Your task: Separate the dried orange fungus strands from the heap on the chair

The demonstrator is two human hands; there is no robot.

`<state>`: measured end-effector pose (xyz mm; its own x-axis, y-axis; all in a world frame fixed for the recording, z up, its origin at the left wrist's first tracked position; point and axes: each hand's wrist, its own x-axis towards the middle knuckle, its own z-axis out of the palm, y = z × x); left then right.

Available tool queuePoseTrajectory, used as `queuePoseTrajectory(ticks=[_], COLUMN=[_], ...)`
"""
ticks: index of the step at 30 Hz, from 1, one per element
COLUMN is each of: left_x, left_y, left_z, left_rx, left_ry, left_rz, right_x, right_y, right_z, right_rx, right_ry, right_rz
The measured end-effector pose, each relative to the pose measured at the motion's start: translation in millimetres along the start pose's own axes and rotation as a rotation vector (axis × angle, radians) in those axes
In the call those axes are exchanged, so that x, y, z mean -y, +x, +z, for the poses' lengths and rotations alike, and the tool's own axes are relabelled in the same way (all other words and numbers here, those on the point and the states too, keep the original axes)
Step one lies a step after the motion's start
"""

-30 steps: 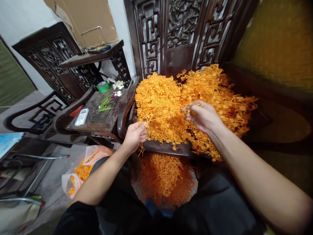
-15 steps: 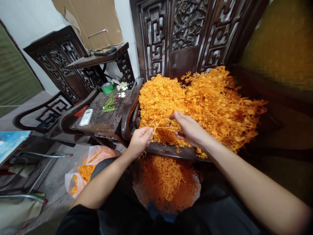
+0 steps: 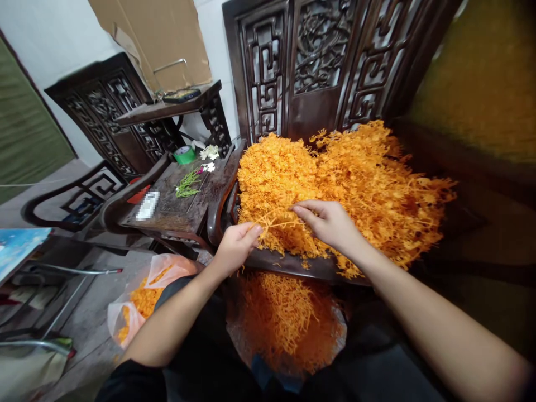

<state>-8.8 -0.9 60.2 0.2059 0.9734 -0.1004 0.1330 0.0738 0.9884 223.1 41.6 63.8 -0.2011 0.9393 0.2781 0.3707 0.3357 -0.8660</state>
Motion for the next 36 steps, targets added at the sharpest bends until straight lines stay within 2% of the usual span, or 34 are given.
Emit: queuePoseTrajectory(ticks=[3,5,6,8,9,11,13,14,18,22,24,27,28,29,30,31,34,35,36], left_x=[-4.6,-7.9,-9.5,-12.1,-13.2,-15.1,-16.9,-17.9,-21.4,-20.7,-19.5,-18.5,-18.4,-18.3,-18.1,-17.8,-15.8,-14.9,-14.2], left_y=[-2.2,-5.1,-6.4,-7.7,-8.0,-7.9,-7.0,-6.1,-0.6,2.1,1.1,-1.3,-1.7,-1.6,-1.2,-0.7,0.2,0.0,-0.4], left_z=[-3.5,-6.7,-8.6,-12.2,-13.6,-15.6,-16.9,-17.3,-16.3,-11.2,-9.1,-8.0,-8.0,-8.0,-7.9,-7.8,-6.9,-6.5,-6.1], left_rx=[0.058,0.057,0.040,0.012,0.011,0.026,0.028,0.018,-0.013,-0.018,-0.020,-0.013,-0.007,-0.002,0.002,0.004,-0.011,-0.017,-0.021], left_ry=[0.075,0.034,-0.007,-0.085,-0.111,-0.138,-0.161,-0.176,-0.219,-0.204,-0.188,-0.178,-0.174,-0.168,-0.162,-0.158,-0.157,-0.156,-0.155], left_rz=[-0.035,-0.066,-0.082,-0.110,-0.119,-0.116,-0.087,-0.069,-0.035,-0.020,-0.019,-0.023,-0.028,-0.034,-0.041,-0.047,-0.038,-0.029,-0.020], right_x=[-10.3,-24.0,-33.0,-50.8,-57.2,-61.0,-53.0,-46.1,-17.5,-8.8,-13.7,-23.2,-24.5,-24.3,-22.6,-19.6,-8.3,-5.4,-3.4], right_y=[13.6,21.9,25.0,27.6,26.9,22.8,17.6,15.3,7.6,0.2,1.3,9.5,12.0,13.3,13.0,10.9,-1.6,-5.6,-8.7], right_z=[-17.7,-36.7,-46.3,-60.3,-63.1,-59.5,-47.3,-40.0,-16.2,-5.0,-4.8,-14.3,-19.1,-23.7,-27.4,-29.6,-27.0,-24.5,-22.0], right_rx=[-0.059,-0.229,-0.375,-0.513,-0.485,-0.321,-0.135,-0.082,-0.002,0.080,0.009,-0.269,-0.336,-0.352,-0.304,-0.199,0.218,0.287,0.303], right_ry=[-0.052,-0.033,-0.011,0.197,0.339,0.568,0.687,0.727,0.889,0.785,0.698,0.656,0.654,0.652,0.651,0.646,0.546,0.465,0.367], right_rz=[0.024,0.188,0.278,0.431,0.484,0.558,0.592,0.600,0.586,0.525,0.488,0.447,0.436,0.432,0.439,0.454,0.469,0.430,0.370])
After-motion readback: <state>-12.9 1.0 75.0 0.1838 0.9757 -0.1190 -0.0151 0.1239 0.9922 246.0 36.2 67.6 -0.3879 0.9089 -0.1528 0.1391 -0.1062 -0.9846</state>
